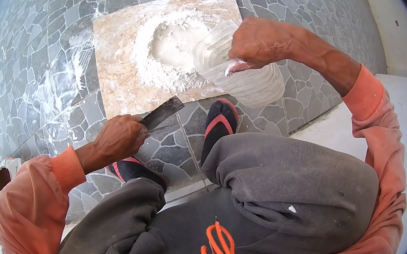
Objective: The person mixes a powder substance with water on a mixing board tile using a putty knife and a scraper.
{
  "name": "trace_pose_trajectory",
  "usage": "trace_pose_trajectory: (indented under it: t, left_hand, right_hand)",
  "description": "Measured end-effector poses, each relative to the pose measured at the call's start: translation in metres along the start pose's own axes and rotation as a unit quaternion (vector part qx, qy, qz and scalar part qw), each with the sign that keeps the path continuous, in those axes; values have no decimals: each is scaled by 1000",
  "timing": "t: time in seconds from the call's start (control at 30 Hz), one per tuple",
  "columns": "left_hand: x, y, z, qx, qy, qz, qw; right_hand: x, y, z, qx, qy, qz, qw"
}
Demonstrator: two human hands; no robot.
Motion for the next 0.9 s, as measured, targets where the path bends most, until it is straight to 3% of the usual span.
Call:
trace_pose_trajectory:
  t: [0.2,0.3,0.5,0.77,0.9]
  left_hand:
    - [0,1,1,5,-4,7,1000]
    - [-2,2,3,7,-5,8,1000]
    - [3,9,0,1,9,3,1000]
    - [-11,17,1,-14,-4,16,1000]
    - [-17,16,-5,-38,-42,48,997]
  right_hand:
    - [-7,-24,9,15,-13,42,999]
    - [-26,-52,15,53,-13,125,991]
    - [-28,-118,62,198,14,163,966]
    - [5,-219,146,496,-11,268,826]
    - [49,-255,172,540,-113,276,787]
Point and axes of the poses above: each hand's wrist, its own y-axis towards the middle knuckle, its own x-axis out of the palm, z = x × y, the point moved 8 cm from there along y, towards the middle knuckle, and after that the axes turned 15 degrees about z, right-handed, at the moved point
